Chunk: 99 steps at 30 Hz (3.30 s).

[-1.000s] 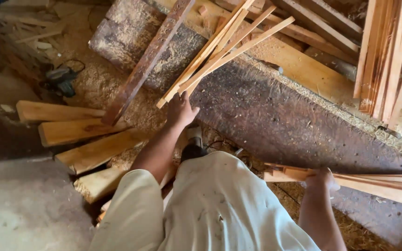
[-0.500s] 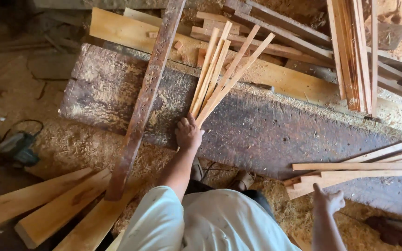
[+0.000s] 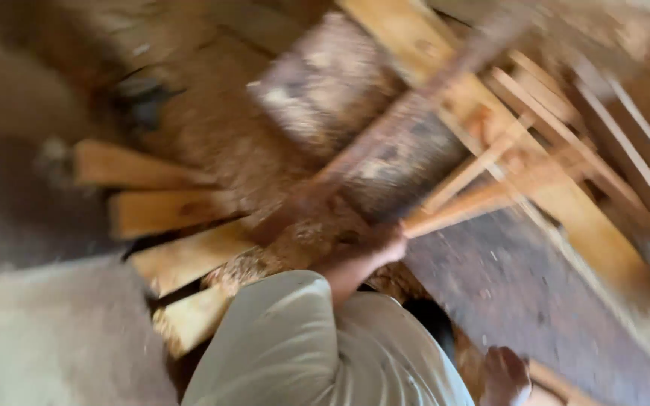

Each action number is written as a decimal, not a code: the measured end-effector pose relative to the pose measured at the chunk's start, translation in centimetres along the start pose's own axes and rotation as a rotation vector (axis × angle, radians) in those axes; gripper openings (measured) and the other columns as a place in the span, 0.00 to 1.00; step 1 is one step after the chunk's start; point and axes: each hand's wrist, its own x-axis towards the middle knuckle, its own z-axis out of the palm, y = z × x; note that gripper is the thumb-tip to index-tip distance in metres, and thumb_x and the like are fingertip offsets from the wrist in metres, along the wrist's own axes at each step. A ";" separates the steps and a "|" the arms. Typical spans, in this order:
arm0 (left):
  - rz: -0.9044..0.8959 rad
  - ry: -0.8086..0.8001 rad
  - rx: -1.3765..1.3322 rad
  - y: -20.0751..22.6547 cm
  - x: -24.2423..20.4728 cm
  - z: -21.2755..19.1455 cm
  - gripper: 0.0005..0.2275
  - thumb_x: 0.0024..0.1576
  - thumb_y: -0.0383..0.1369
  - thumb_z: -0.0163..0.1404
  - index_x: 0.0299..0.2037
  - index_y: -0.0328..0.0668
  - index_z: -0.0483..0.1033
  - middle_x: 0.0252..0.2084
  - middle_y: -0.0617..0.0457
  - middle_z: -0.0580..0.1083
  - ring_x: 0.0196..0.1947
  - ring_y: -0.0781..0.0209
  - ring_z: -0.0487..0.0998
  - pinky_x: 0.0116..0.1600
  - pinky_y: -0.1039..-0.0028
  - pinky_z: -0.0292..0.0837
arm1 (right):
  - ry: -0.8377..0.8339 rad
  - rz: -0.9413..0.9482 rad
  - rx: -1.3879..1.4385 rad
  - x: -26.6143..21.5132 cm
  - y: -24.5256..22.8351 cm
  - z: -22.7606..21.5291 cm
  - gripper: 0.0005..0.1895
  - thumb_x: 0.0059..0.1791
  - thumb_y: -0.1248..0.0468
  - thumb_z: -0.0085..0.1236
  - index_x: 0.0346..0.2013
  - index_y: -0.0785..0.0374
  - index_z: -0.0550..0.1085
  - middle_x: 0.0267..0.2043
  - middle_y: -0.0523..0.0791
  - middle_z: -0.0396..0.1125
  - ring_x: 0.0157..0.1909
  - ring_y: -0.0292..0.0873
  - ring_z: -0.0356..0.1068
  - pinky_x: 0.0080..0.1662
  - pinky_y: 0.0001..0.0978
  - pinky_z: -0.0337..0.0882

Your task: Organizing and sorting various wooden pieces, including thin strips and larger boards, in a workshop environment.

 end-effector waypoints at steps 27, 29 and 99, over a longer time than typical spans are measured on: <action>0.492 0.557 0.415 -0.4 -15.2 -6.7 0.19 0.40 0.25 0.42 0.45 0.37 0.63 0.23 0.51 0.64 0.18 0.56 0.70 0.22 0.71 0.65 | -0.601 0.030 1.019 2.6 -26.4 10.2 0.15 0.43 0.60 0.57 0.39 0.58 0.64 0.30 0.46 0.69 0.27 0.46 0.70 0.26 0.43 0.73; 0.498 0.625 0.508 -0.9 -14.7 -5.4 0.18 0.46 0.27 0.39 0.50 0.39 0.61 0.26 0.50 0.66 0.20 0.57 0.72 0.22 0.70 0.68 | -0.531 -0.034 0.992 0.2 -28.8 8.4 0.14 0.39 0.64 0.61 0.33 0.64 0.65 0.25 0.48 0.67 0.23 0.44 0.69 0.23 0.37 0.72; -0.549 0.443 -0.165 -51.5 20.3 -43.9 0.28 0.53 0.36 0.44 0.61 0.36 0.46 0.55 0.38 0.59 0.46 0.49 0.68 0.44 0.66 0.67 | -0.939 -0.243 -0.160 -13.7 -36.3 46.9 0.13 0.32 0.71 0.58 0.31 0.67 0.78 0.31 0.49 0.70 0.35 0.44 0.68 0.39 0.37 0.67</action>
